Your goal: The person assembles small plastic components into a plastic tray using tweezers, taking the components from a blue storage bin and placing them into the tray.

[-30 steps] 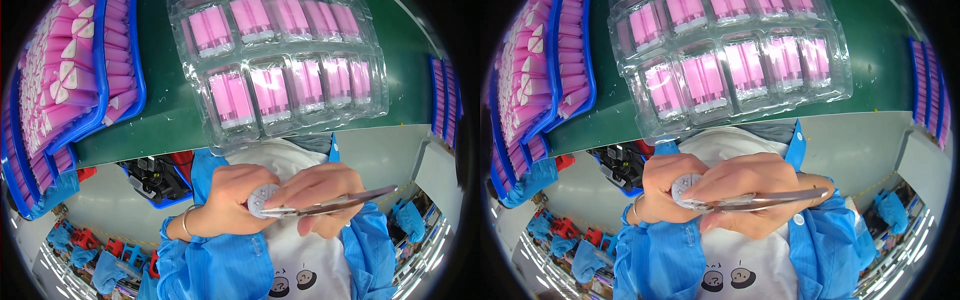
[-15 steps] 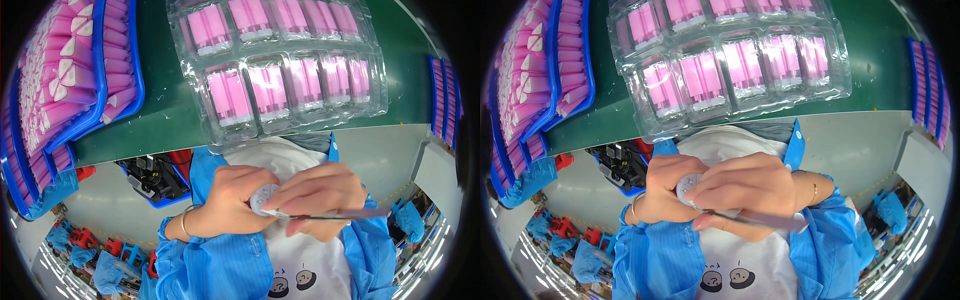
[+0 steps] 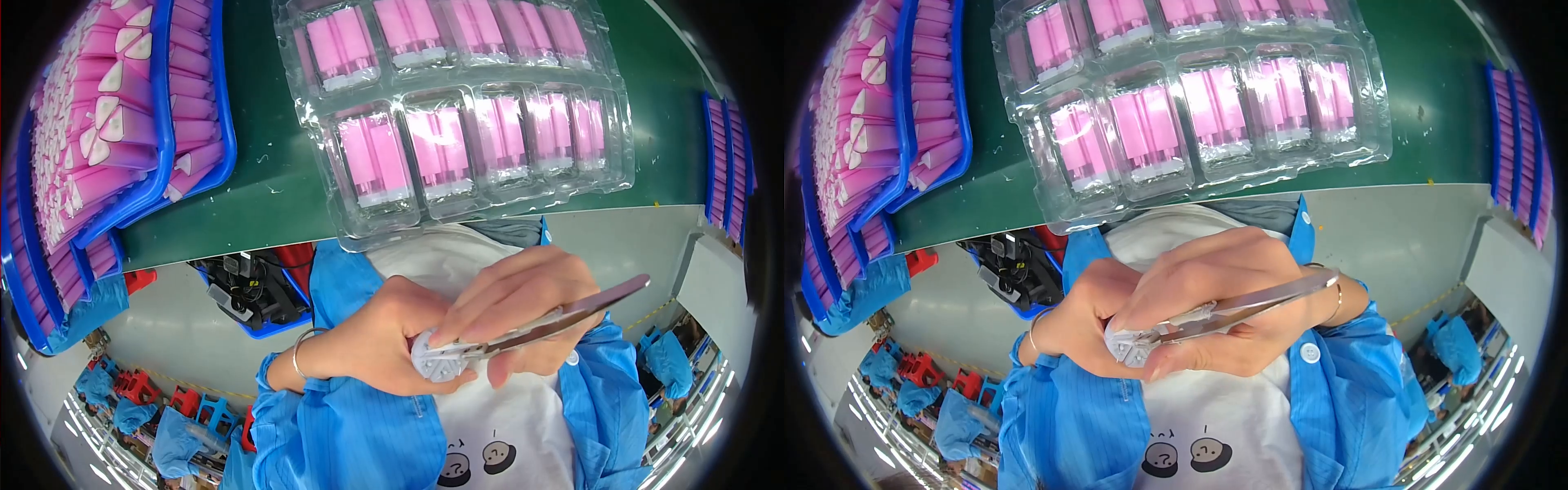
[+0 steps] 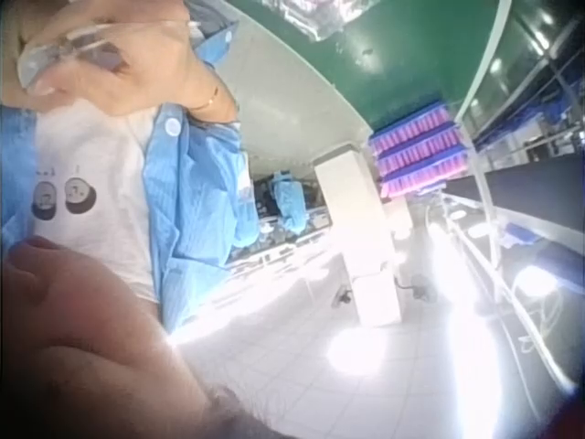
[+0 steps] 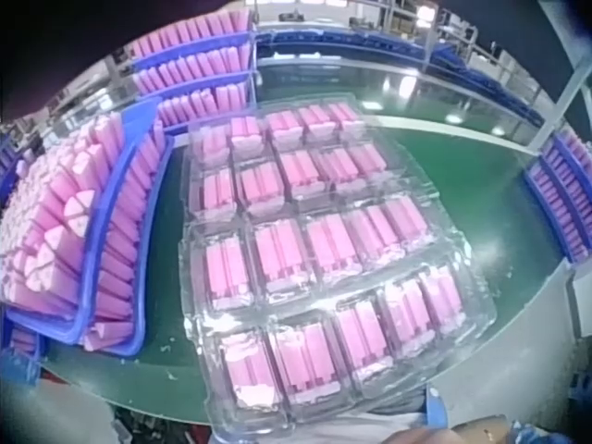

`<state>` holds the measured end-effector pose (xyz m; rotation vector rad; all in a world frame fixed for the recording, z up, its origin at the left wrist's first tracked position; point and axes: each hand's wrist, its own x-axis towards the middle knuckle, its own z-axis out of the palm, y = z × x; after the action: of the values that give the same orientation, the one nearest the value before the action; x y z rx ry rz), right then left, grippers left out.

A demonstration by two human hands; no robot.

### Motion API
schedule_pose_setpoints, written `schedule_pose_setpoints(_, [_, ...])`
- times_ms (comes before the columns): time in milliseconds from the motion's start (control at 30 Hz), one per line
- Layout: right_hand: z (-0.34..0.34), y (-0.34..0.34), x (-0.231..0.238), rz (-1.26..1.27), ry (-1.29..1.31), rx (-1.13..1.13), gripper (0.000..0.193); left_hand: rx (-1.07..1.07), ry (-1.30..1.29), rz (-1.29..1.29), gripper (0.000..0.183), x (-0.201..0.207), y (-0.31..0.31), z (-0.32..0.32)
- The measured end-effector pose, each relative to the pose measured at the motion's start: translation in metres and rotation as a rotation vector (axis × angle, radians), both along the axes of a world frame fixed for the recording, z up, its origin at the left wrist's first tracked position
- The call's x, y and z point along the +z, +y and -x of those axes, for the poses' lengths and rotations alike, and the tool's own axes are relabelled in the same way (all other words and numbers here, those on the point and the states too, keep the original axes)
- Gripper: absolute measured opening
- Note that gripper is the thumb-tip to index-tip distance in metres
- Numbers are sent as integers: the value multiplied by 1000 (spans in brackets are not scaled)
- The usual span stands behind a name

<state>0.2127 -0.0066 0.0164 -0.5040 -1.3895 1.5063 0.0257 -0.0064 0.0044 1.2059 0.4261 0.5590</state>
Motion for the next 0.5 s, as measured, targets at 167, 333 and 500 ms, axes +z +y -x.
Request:
schedule_pose_setpoints(167, [-1,1,-2,88,30,4,28,3,25,20,22,-2,-6,-1])
schedule_pose_setpoints(333, [0,-3,2,41,-20,-72,26,16,24,10,23,-4,-7,-3])
schedule_pose_setpoints(500, [0,1,2,-172,-132,-102,22,-7,55,53,25,-5,-5,-1])
